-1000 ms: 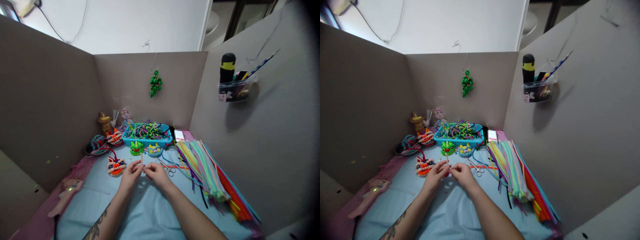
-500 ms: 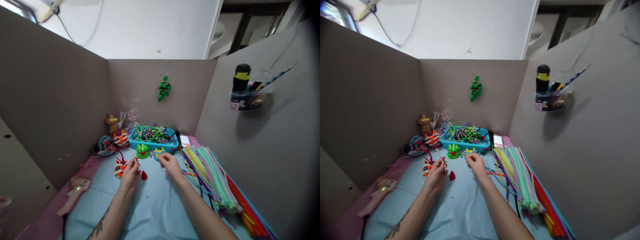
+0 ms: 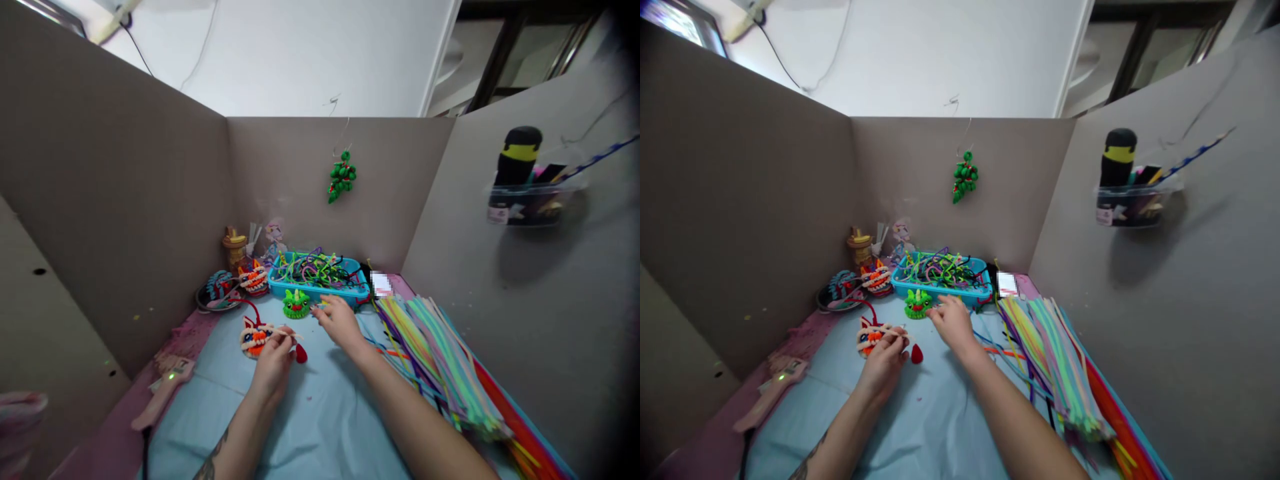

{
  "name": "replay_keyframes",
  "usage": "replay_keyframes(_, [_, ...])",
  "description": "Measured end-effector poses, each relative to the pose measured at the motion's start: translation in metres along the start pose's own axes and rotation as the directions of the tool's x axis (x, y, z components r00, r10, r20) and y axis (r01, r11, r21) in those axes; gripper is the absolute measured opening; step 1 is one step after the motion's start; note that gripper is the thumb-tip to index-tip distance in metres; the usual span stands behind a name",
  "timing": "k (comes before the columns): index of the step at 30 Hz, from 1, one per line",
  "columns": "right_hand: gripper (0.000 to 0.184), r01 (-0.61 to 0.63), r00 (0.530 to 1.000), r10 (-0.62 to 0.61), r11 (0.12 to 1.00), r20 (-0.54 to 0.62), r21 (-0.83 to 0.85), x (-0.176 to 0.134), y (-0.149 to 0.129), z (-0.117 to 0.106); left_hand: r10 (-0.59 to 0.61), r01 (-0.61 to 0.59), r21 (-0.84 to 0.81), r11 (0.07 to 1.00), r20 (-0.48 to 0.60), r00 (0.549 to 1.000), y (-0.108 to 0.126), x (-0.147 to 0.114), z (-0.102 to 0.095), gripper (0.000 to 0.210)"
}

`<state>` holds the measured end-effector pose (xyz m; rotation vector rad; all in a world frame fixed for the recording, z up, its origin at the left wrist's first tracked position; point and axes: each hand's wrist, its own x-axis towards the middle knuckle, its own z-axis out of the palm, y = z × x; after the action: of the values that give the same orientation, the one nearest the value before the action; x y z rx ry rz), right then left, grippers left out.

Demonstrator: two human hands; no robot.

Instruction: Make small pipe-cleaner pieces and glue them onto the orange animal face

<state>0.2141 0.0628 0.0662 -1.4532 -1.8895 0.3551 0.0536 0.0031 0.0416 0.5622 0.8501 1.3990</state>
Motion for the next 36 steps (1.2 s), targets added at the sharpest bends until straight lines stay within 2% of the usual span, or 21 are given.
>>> replay_keyframes(2, [0.023,0.014,0.999,-0.024,0.972,0.038,0.233,-0.026,-0.010,0.010,-0.001,0.001,0.013,1.000,0.025,1.000,-0.004,-0.001,0.002,0.036])
replay_keyframes(5, [0.019,-0.092,0.993,0.051,0.894,0.104,0.438,-0.053,-0.018,0.016,-0.004,0.002,0.030,1.000,0.082,0.997,-0.013,-0.001,0.005,0.035])
replay_keyframes(7, [0.015,-0.121,0.992,0.089,0.880,0.091,0.460,-0.062,-0.018,0.015,0.004,-0.012,0.072,0.997,0.109,0.994,-0.019,0.000,0.007,0.034])
replay_keyframes(10, [0.020,-0.157,0.988,0.142,0.866,0.067,0.476,-0.066,-0.012,0.010,0.053,-0.077,0.194,0.978,0.125,0.991,-0.023,0.000,0.009,0.039])
replay_keyframes(13, [0.019,-0.210,0.978,0.177,0.842,0.114,0.496,-0.064,-0.002,0.009,0.139,-0.168,0.275,0.947,0.123,0.983,-0.023,0.001,0.008,0.038])
replay_keyframes(15, [0.011,-0.214,0.977,0.172,0.834,0.130,0.508,-0.064,0.004,0.010,0.166,-0.198,0.292,0.936,0.132,0.977,-0.023,0.003,0.007,0.035])
replay_keyframes(17, [0.007,-0.190,0.982,0.158,0.819,0.105,0.541,-0.065,0.007,0.011,0.171,-0.206,0.307,0.929,0.139,0.975,-0.025,0.005,0.006,0.035])
replay_keyframes(20, [0.016,-0.142,0.989,0.131,0.784,0.063,0.605,-0.069,0.002,0.012,0.160,-0.196,0.337,0.921,0.134,0.978,-0.029,0.006,0.005,0.036])
replay_keyframes(24, [0.026,-0.103,0.993,0.038,0.752,0.113,0.652,-0.077,-0.011,0.016,0.147,-0.186,0.354,0.917,0.135,0.980,-0.034,0.006,0.003,0.032])
replay_keyframes(28, [0.011,-0.151,0.989,0.111,0.721,0.102,0.676,-0.076,-0.012,0.020,0.146,-0.192,0.412,0.891,0.141,0.979,-0.034,0.005,0.001,0.031])
replay_keyframes(32, [0.014,-0.159,0.979,0.203,0.713,0.016,0.683,-0.069,0.002,0.014,0.138,-0.183,0.339,0.923,0.153,0.979,-0.030,0.003,0.000,0.039])
replay_keyframes(36, [0.010,-0.127,0.984,0.177,0.761,-0.015,0.636,-0.065,0.013,0.011,0.145,-0.154,0.190,0.970,0.061,0.988,-0.022,0.002,-0.001,0.038])
